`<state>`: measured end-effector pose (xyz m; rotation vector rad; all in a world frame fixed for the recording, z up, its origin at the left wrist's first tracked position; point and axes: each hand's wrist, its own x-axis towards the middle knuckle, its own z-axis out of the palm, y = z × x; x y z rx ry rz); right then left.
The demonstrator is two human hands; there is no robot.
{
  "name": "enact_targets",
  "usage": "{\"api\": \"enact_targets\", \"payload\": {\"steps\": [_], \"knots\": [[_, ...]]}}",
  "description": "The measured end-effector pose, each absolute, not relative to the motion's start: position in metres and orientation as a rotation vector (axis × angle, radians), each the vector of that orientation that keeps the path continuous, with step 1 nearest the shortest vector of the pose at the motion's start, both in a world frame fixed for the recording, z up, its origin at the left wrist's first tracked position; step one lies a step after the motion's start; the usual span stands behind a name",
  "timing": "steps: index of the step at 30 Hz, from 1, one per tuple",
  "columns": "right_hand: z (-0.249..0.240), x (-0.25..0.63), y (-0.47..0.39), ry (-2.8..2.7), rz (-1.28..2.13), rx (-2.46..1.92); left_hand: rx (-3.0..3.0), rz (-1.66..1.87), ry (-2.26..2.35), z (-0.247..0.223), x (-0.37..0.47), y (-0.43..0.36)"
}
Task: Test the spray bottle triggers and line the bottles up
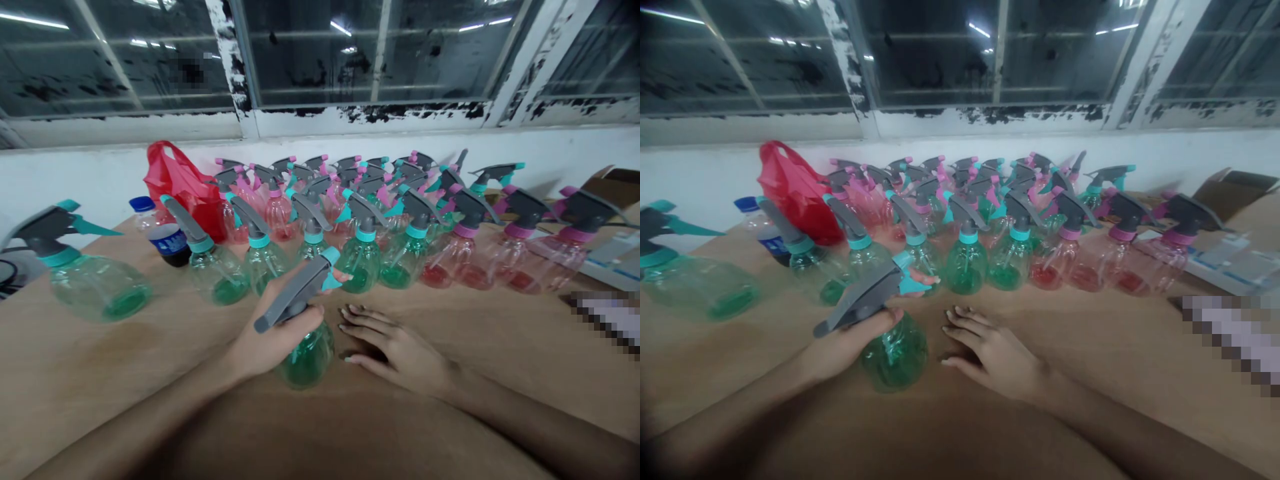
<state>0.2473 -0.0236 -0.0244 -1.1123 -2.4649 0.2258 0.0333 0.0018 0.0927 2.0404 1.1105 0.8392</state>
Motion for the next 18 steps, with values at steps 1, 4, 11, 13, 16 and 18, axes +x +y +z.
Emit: {"api": "enact_targets", "payload": {"steps": [1,4,11,13,16,18], "knots": [[-0.0245,0.2474,-0.0236,-2.466,0.219,-1.110,2.049,0.842,1.087,0.0927,0.0333,0.0016],[-0.0245,0.2474,-0.0237,-2.460,0.206,-1.106,2.039,0.856,1.057,0.0914,0.0326,0.0009],[-0.0221,0.2464,-0.0252,-2.455,0.203,-1.121,2.083,0.876,1.012,0.0887,0.0284,0.0044],[-0.0219,0.2463,-0.0255,-2.474,0.195,-1.129,2.094,0.899,0.984,0.0893,0.0280,0.0047],[-0.0232,0.2468,-0.0251,-2.488,0.177,-1.126,2.105,0.894,1.012,0.0904,0.0281,0.0042],[-0.0246,0.2474,-0.0244,-2.479,0.183,-1.120,2.097,0.862,1.028,0.0912,0.0285,0.0034]]}}
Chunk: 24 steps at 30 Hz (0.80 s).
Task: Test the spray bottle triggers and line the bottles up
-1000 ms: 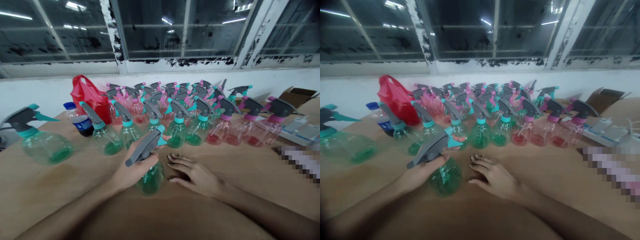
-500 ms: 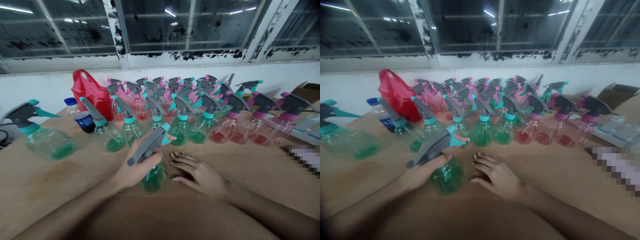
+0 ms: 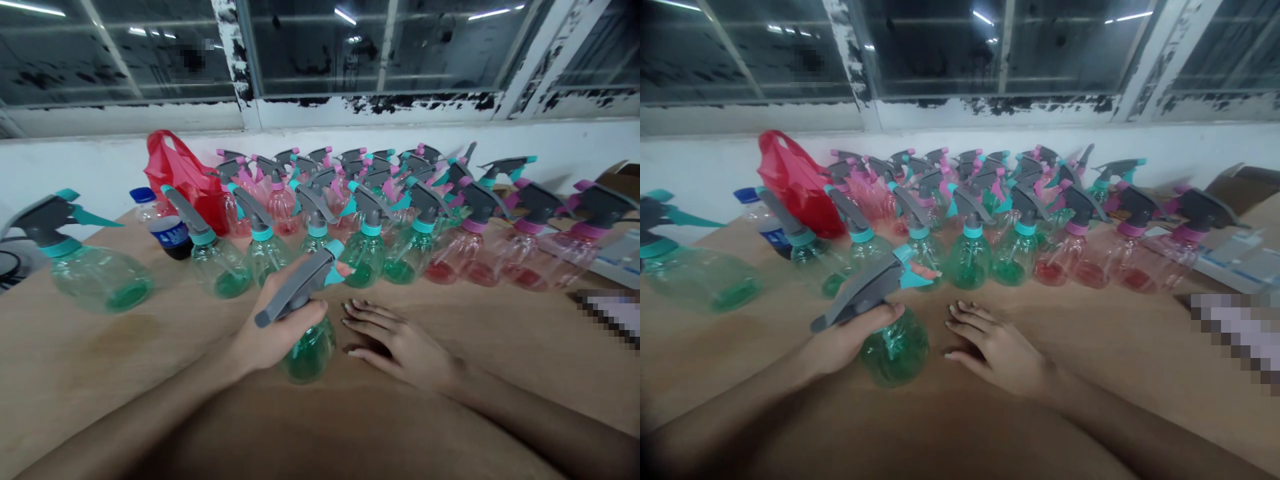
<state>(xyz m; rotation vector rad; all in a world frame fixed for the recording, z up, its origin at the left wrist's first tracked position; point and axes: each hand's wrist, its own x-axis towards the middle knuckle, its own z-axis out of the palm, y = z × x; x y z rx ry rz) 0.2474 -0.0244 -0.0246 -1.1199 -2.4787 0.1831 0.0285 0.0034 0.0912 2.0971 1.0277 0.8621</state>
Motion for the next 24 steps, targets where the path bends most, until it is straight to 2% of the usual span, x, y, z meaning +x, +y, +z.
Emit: {"api": "enact_targets", "payload": {"steps": [24], "knots": [[-0.0217,0.2468,-0.0251,-2.428,0.285,-1.118,1.968,0.857,0.950,0.0914,0.0305,0.0025]]}}
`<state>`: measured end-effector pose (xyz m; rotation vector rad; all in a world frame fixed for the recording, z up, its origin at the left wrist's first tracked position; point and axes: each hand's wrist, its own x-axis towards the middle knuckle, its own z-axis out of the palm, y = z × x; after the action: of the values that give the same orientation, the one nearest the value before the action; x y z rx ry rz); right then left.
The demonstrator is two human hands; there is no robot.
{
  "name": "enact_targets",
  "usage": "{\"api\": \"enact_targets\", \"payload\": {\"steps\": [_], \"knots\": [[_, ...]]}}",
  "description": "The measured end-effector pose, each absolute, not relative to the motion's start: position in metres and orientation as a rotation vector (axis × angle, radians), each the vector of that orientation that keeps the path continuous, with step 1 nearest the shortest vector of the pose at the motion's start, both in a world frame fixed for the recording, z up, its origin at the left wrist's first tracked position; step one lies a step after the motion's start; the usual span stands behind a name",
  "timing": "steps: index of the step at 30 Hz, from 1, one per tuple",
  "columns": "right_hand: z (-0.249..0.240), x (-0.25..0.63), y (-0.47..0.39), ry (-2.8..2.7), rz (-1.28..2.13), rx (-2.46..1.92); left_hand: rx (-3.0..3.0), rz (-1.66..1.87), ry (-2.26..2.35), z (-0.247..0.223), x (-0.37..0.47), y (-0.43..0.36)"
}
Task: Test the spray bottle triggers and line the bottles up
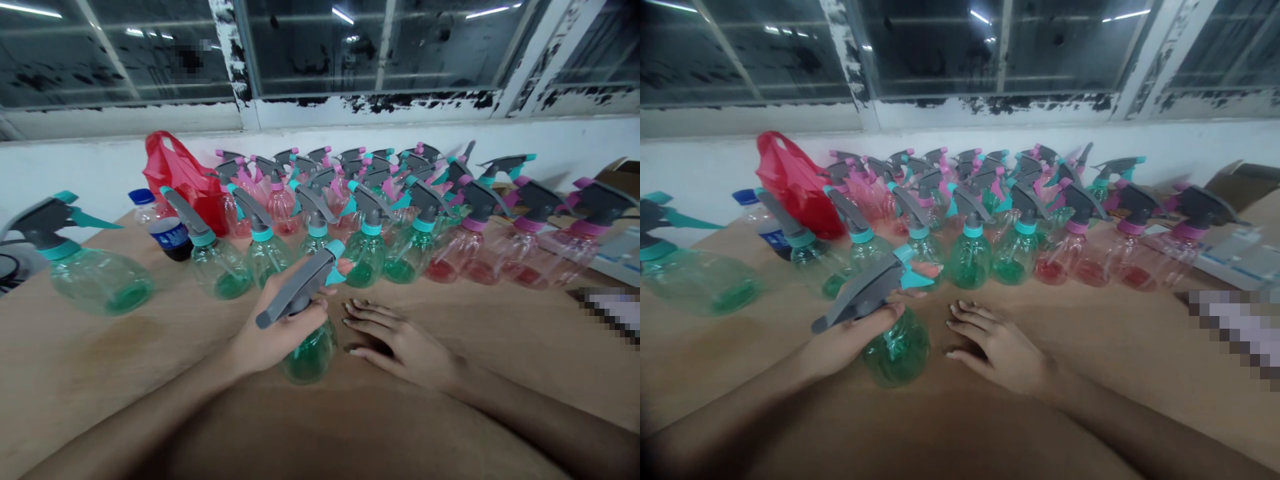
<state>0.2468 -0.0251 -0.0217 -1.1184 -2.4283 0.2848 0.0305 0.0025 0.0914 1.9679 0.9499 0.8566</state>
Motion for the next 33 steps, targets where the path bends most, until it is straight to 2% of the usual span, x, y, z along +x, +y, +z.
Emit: {"api": "enact_targets", "payload": {"steps": [10,33], "knots": [[-0.0245,0.2476,-0.0244,-2.395,0.299,-1.093,1.911,0.771,1.067,0.0889,0.0291,0.0014],[-0.0235,0.2469,-0.0244,-2.415,0.282,-1.112,1.975,0.901,0.953,0.0884,0.0277,0.0019]]}}
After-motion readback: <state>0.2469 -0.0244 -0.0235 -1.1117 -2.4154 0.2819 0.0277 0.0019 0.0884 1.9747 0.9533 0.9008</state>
